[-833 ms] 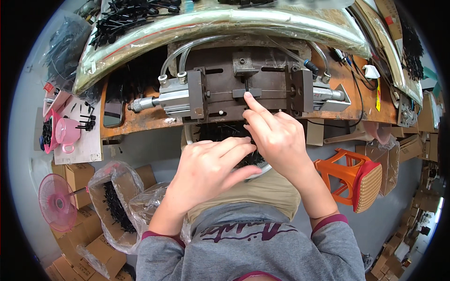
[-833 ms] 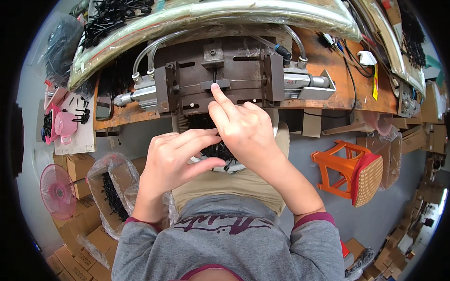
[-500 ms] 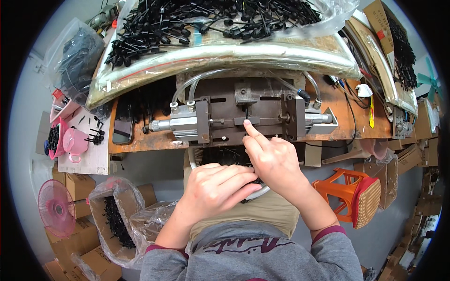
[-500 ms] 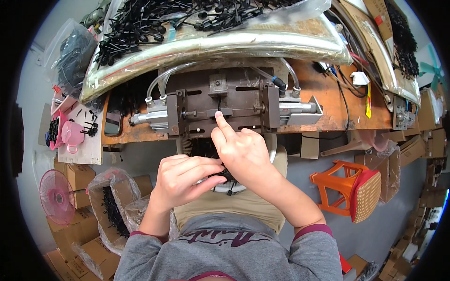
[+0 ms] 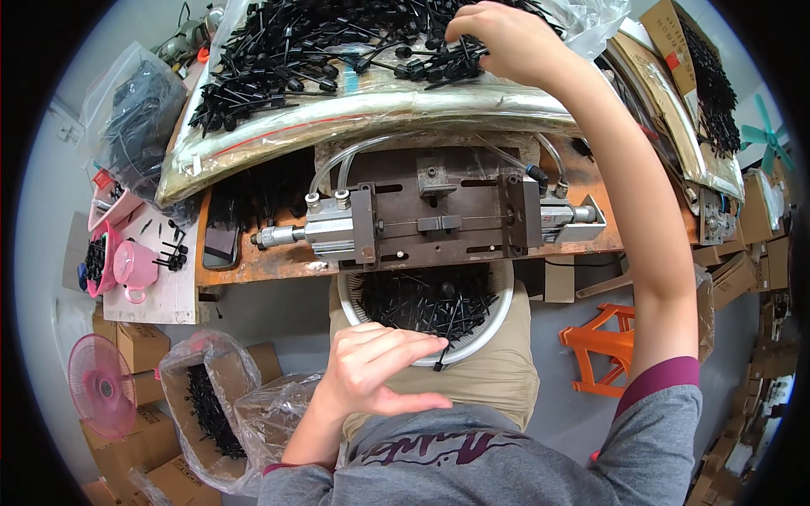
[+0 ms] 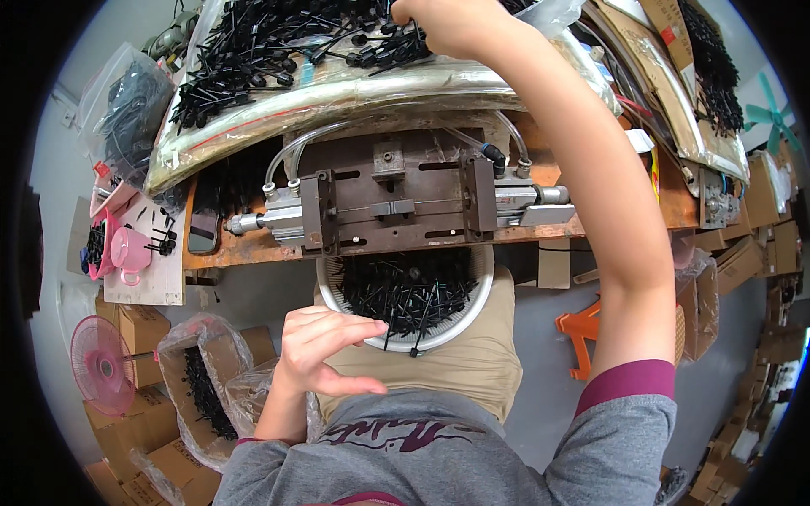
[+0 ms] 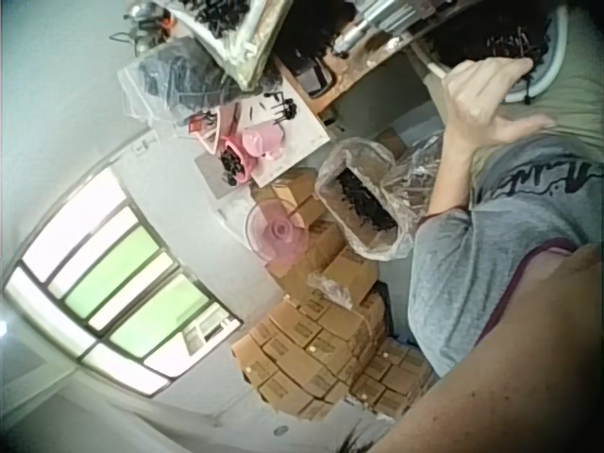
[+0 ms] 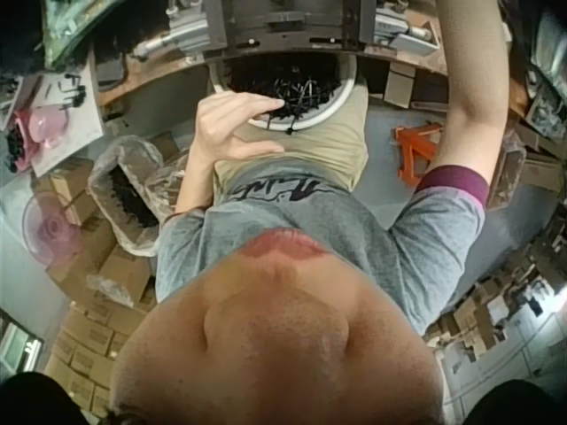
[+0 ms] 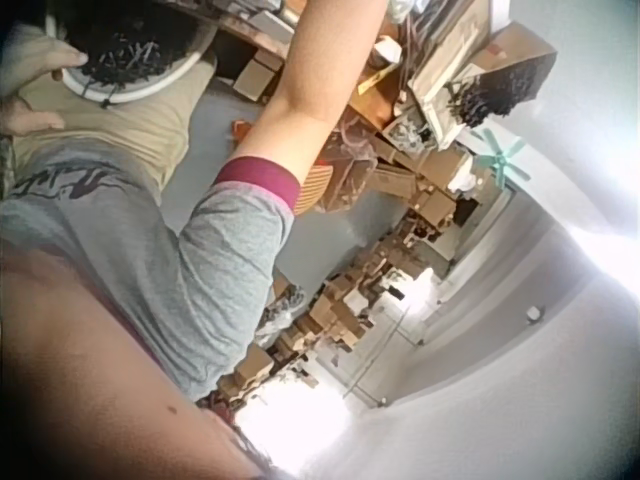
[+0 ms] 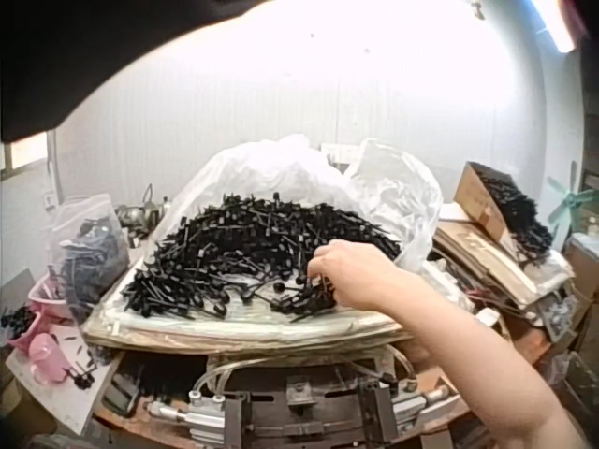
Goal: Manually assembling small black plastic components into a pneumatic assembly machine at a factory workbench.
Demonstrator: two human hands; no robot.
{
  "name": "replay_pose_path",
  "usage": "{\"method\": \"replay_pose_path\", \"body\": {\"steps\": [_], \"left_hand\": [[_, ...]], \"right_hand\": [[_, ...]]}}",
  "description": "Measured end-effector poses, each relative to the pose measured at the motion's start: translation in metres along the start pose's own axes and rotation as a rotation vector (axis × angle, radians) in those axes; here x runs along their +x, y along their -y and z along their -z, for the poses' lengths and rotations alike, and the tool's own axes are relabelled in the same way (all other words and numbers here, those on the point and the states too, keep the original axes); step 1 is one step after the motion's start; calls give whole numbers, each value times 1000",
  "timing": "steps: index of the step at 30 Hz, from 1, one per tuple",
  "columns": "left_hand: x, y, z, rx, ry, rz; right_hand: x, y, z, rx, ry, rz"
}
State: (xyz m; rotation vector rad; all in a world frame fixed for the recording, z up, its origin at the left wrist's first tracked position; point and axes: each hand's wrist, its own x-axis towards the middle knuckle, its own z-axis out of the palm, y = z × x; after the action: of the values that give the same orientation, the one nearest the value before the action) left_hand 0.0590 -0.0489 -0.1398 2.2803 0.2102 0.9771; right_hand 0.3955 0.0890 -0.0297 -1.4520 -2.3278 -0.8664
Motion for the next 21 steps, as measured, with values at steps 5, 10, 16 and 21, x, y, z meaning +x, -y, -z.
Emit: {"method": "replay_pose_path", "body": {"steps": [5,10,16,21], "left_hand": [[-2,2,2,-21,-5,2],[-9,5,3,-30,-14,10],[-13,9,0,-75,15,7],[-12,12,-2,-128,27,-13]], "right_hand": [[22,-3,-17,191,436,-119],[18,-4,-8,251,400,-102],[30,1,28,344,569,-281],[27,-5,34,340,495,-390]]}}
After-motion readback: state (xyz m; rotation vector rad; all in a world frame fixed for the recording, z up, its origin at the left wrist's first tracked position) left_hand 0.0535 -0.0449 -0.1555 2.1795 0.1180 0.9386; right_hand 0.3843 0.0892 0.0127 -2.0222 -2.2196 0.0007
